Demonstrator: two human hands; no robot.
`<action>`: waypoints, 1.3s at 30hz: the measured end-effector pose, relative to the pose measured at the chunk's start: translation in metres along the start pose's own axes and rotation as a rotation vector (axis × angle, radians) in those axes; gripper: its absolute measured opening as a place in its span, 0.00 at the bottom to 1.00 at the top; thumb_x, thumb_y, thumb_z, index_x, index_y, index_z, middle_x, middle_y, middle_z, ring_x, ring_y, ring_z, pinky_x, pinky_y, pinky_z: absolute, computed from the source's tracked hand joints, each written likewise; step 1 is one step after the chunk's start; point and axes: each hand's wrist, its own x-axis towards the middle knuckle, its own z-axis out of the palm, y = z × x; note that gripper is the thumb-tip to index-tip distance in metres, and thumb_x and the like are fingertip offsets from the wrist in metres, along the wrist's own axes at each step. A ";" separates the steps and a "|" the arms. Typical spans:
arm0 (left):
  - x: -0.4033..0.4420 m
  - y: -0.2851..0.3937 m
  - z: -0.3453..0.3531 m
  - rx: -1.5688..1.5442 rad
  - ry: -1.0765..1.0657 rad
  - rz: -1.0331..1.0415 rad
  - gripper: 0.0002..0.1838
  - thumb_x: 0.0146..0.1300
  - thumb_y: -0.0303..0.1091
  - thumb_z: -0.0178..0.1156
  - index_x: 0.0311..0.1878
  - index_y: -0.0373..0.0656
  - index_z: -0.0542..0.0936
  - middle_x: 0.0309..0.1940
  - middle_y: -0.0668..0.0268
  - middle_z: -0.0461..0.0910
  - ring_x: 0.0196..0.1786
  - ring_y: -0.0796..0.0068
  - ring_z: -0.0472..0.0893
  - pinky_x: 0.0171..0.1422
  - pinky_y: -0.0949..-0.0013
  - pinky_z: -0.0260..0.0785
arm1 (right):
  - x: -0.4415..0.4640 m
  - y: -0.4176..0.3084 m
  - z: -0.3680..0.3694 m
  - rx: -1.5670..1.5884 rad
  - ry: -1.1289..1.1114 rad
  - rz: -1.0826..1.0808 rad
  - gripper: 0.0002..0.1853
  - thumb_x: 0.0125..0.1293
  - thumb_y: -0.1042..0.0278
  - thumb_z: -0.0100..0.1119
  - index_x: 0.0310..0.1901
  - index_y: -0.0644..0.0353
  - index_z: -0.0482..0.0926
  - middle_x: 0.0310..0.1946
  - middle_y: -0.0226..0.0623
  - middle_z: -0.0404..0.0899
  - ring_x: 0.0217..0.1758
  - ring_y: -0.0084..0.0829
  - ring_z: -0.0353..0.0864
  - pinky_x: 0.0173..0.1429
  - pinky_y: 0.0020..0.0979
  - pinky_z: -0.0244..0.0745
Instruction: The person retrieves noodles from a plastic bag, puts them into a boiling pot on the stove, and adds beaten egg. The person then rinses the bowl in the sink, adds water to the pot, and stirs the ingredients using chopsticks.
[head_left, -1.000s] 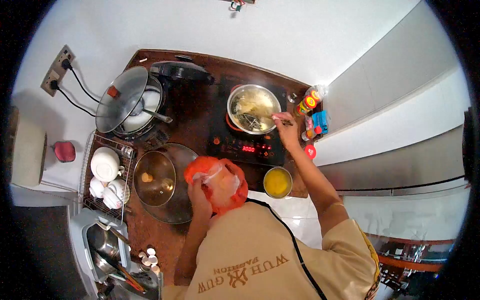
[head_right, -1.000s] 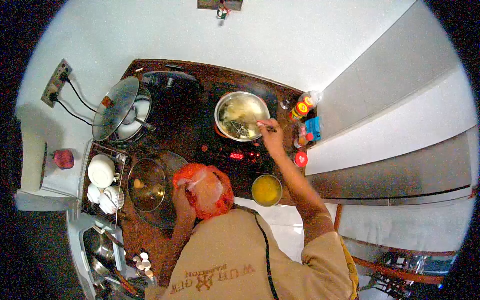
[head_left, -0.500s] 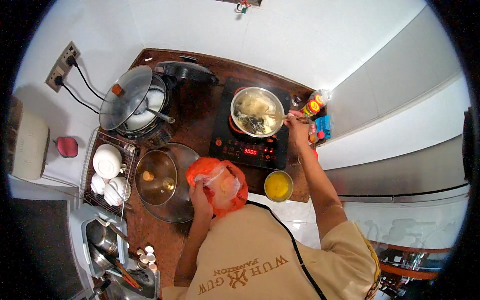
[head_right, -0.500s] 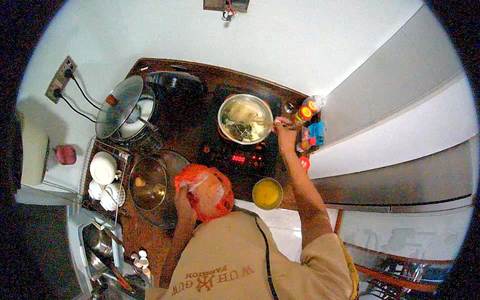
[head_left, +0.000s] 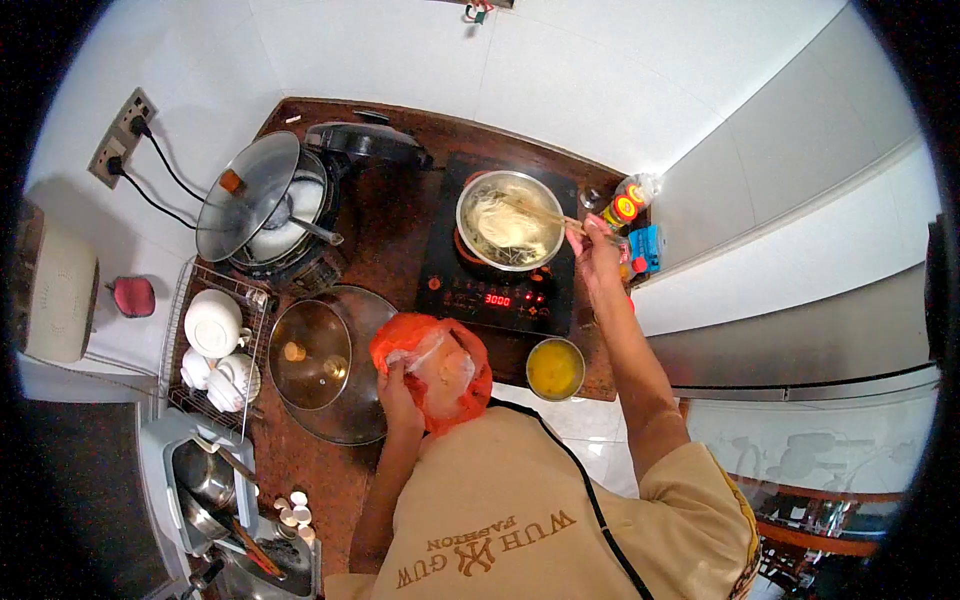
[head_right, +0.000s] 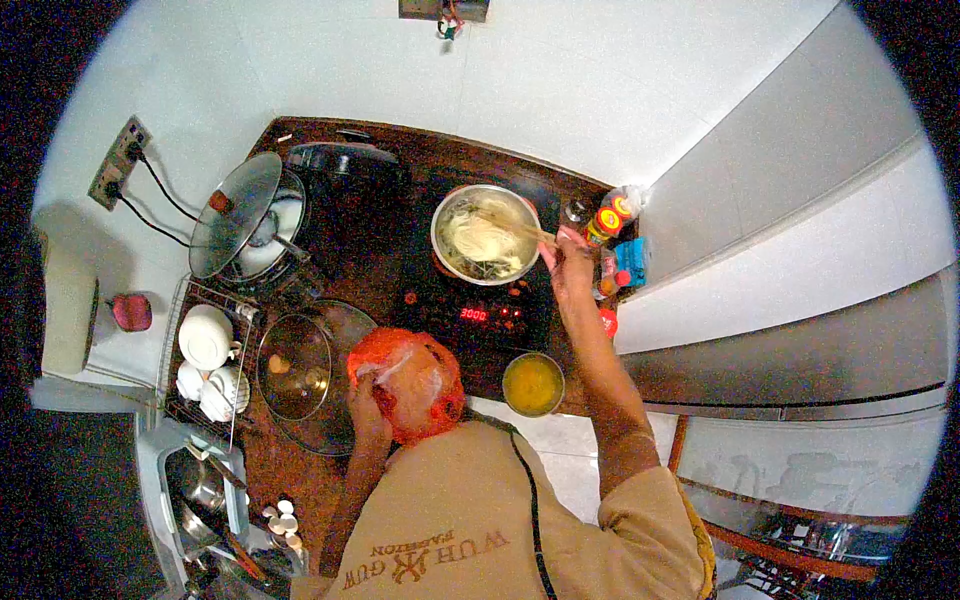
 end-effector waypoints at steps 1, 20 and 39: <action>-0.001 0.000 0.000 -0.001 0.001 0.001 0.12 0.65 0.32 0.51 0.50 0.41 0.72 0.45 0.66 0.76 0.48 0.73 0.74 0.55 0.69 0.65 | 0.000 -0.003 0.004 -0.030 -0.009 -0.038 0.12 0.62 0.72 0.56 0.47 0.64 0.72 0.38 0.39 0.76 0.38 0.30 0.78 0.46 0.31 0.81; -0.004 0.002 0.001 0.032 0.017 0.032 0.13 0.64 0.34 0.54 0.51 0.42 0.73 0.44 0.66 0.76 0.48 0.72 0.74 0.54 0.68 0.66 | -0.004 0.029 -0.002 -0.083 0.008 0.117 0.09 0.63 0.73 0.53 0.44 0.65 0.72 0.37 0.41 0.78 0.33 0.31 0.79 0.43 0.31 0.83; -0.001 -0.005 -0.002 0.040 0.055 -0.036 0.12 0.65 0.33 0.50 0.49 0.41 0.72 0.43 0.67 0.75 0.45 0.74 0.74 0.52 0.70 0.65 | -0.033 -0.010 0.020 -1.024 -0.209 -0.597 0.09 0.58 0.77 0.57 0.41 0.61 0.76 0.32 0.32 0.79 0.33 0.23 0.76 0.41 0.26 0.71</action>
